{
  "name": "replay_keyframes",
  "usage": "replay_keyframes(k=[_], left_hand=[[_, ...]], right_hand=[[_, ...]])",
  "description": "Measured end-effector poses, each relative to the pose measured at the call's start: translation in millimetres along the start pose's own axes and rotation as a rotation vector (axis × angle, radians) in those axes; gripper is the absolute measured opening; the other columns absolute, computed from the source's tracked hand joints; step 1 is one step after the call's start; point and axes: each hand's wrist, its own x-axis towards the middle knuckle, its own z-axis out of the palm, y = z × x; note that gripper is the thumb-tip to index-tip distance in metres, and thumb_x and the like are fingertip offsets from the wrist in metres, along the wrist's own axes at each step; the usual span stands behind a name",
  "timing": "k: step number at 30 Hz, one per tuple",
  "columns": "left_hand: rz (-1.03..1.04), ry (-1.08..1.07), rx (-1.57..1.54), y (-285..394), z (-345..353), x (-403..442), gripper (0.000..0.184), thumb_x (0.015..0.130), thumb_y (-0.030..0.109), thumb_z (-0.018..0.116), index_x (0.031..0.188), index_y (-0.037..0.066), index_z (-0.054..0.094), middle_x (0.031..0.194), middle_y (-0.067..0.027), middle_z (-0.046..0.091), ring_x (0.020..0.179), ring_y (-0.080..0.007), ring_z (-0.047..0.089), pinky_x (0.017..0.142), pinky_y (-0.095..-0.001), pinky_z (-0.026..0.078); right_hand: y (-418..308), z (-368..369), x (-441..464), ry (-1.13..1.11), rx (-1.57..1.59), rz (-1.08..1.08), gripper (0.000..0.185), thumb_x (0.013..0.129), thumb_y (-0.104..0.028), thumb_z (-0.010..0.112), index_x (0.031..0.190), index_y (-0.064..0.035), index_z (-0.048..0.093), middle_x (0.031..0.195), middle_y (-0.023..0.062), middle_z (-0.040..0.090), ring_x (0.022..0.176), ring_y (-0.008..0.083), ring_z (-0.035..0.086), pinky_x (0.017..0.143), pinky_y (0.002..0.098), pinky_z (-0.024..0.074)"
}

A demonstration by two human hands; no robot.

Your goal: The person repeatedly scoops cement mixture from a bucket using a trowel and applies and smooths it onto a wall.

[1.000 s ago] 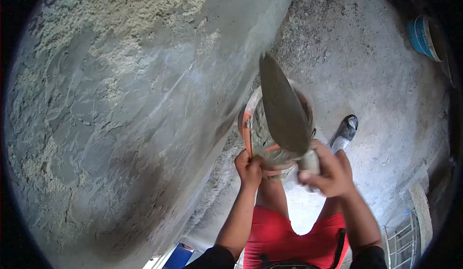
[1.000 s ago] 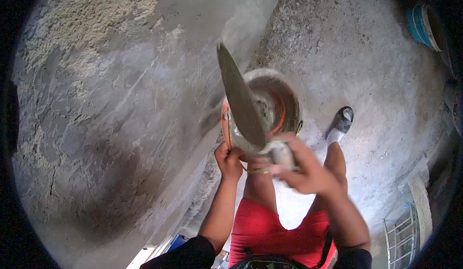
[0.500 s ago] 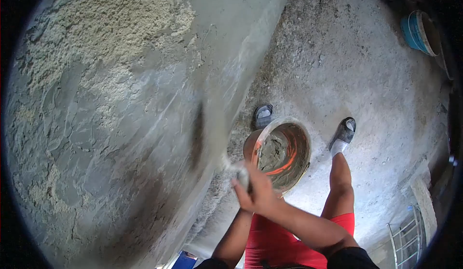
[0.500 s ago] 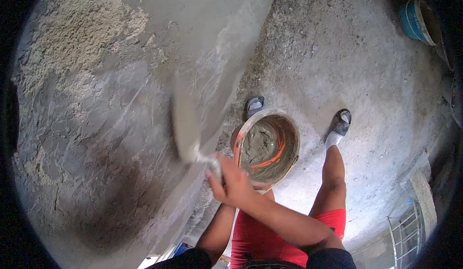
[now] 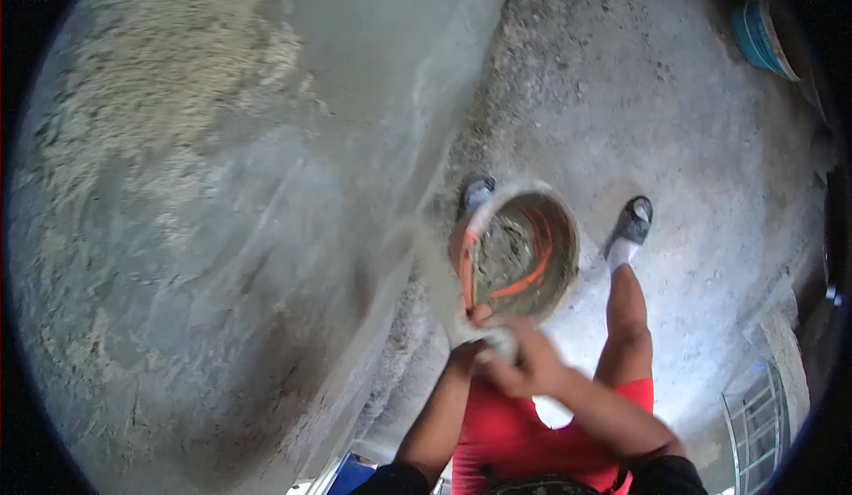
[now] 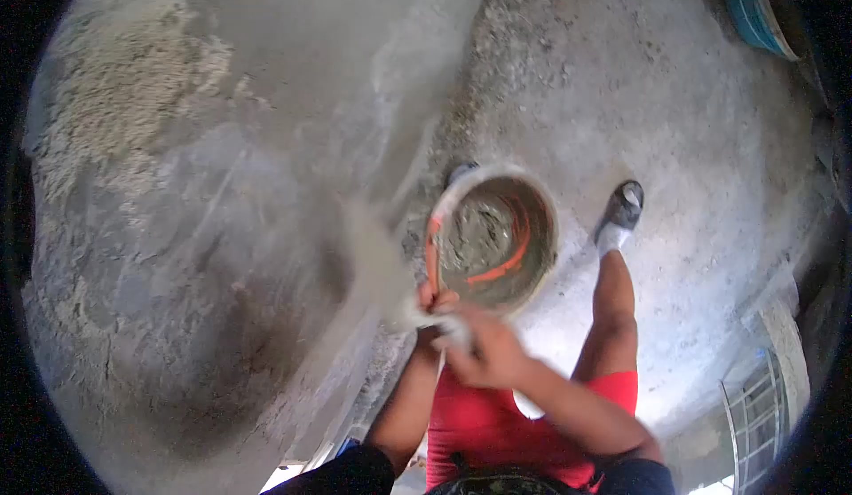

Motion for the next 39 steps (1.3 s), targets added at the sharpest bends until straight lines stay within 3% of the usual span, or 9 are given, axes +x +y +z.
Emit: replay_keyframes(k=[2,3,4,6,17,27,29,33,39], left_hand=[[0.164,0.096,0.286,45.3,23.1,4.5,0.006,0.081,0.006,0.063,0.077,0.001,0.062,0.069,0.0000,0.059,0.063,-0.0126,0.053,0.059,-0.0326,0.044],[0.052,0.091,0.147,52.0,27.4,12.2,0.004,0.079,0.003,0.060,0.076,0.000,0.061,0.068,0.0015,0.058,0.063,-0.0082,0.050,0.059,-0.0288,0.043],[0.107,0.090,0.276,50.2,22.7,15.9,0.004,0.077,-0.001,0.057,0.077,-0.001,0.061,0.068,0.0033,0.057,0.063,-0.0054,0.049,0.057,-0.0265,0.041],[0.088,0.129,0.095,49.6,38.1,26.9,0.005,0.076,-0.002,0.058,0.072,-0.001,0.056,0.064,0.0045,0.052,0.061,-0.0047,0.045,0.054,-0.0271,0.038],[0.325,0.020,0.274,120.2,46.3,28.4,0.006,0.073,-0.004,0.054,0.074,-0.003,0.060,0.070,0.0049,0.056,0.062,-0.0045,0.047,0.056,-0.0237,0.037],[0.510,-0.177,0.389,149.9,40.8,42.7,0.005,0.067,-0.002,0.056,0.063,-0.001,0.052,0.064,0.0028,0.052,0.059,-0.0062,0.043,0.054,-0.0256,0.034],[0.421,-0.202,0.249,145.3,38.1,47.3,0.001,0.066,-0.001,0.054,0.066,-0.002,0.055,0.067,0.0018,0.054,0.059,-0.0070,0.044,0.055,-0.0254,0.035],[0.328,-0.138,0.092,137.1,34.6,46.6,0.012,0.067,-0.002,0.056,0.062,0.000,0.046,0.060,0.0006,0.047,0.057,-0.0078,0.040,0.051,-0.0287,0.031],[0.158,-0.007,-0.097,114.5,29.3,39.5,0.009,0.072,0.001,0.055,0.075,-0.003,0.063,0.075,0.0017,0.062,0.066,-0.0074,0.053,0.062,-0.0245,0.042]], right_hand=[[31.9,-60.7,-41.5,0.029,-0.252,0.256,0.066,0.085,-0.021,0.076,0.138,-0.0049,0.040,0.108,0.0250,0.062,0.094,0.0431,0.065,0.081,0.0484,0.0524],[-3.1,-114.9,-11.1,-0.203,-0.481,0.513,0.053,0.082,-0.017,0.076,0.125,-0.0068,0.047,0.110,0.0274,0.058,0.089,0.0449,0.063,0.076,0.0500,0.0512],[31.0,-140.1,-25.4,-0.030,-0.640,0.140,0.048,0.078,-0.014,0.076,0.117,-0.0058,0.049,0.097,0.0260,0.061,0.081,0.0453,0.063,0.071,0.0494,0.0518],[13.0,-179.5,-9.6,-0.191,-0.459,0.578,0.047,0.073,-0.014,0.080,0.111,-0.0042,0.054,0.080,0.0207,0.067,0.083,0.0446,0.067,0.070,0.0501,0.0529],[27.7,-175.5,127.9,-0.826,-1.169,0.359,0.017,0.077,-0.007,0.069,0.093,-0.0066,0.074,0.089,0.0175,0.074,0.091,0.0334,0.073,0.078,0.0441,0.0580],[60.5,-171.0,108.2,-0.694,-0.357,0.257,0.019,0.092,-0.022,0.063,0.088,-0.0030,0.066,0.080,0.0132,0.069,0.072,0.0273,0.068,0.067,0.0409,0.0544],[57.9,-183.4,104.5,-0.757,-0.023,0.742,0.033,0.098,-0.030,0.061,0.083,-0.0007,0.062,0.070,0.0083,0.063,0.060,0.0187,0.061,0.056,0.0342,0.0509],[47.9,-204.3,77.0,-0.651,0.293,0.727,0.031,0.100,-0.028,0.061,0.084,-0.0013,0.062,0.064,0.0031,0.059,0.052,0.0108,0.055,0.047,0.0275,0.0440],[24.1,-211.7,37.2,-0.502,0.226,0.498,0.025,0.093,-0.014,0.068,0.112,0.0029,0.067,0.083,0.0072,0.066,0.077,0.0153,0.062,0.072,0.0330,0.0505]])
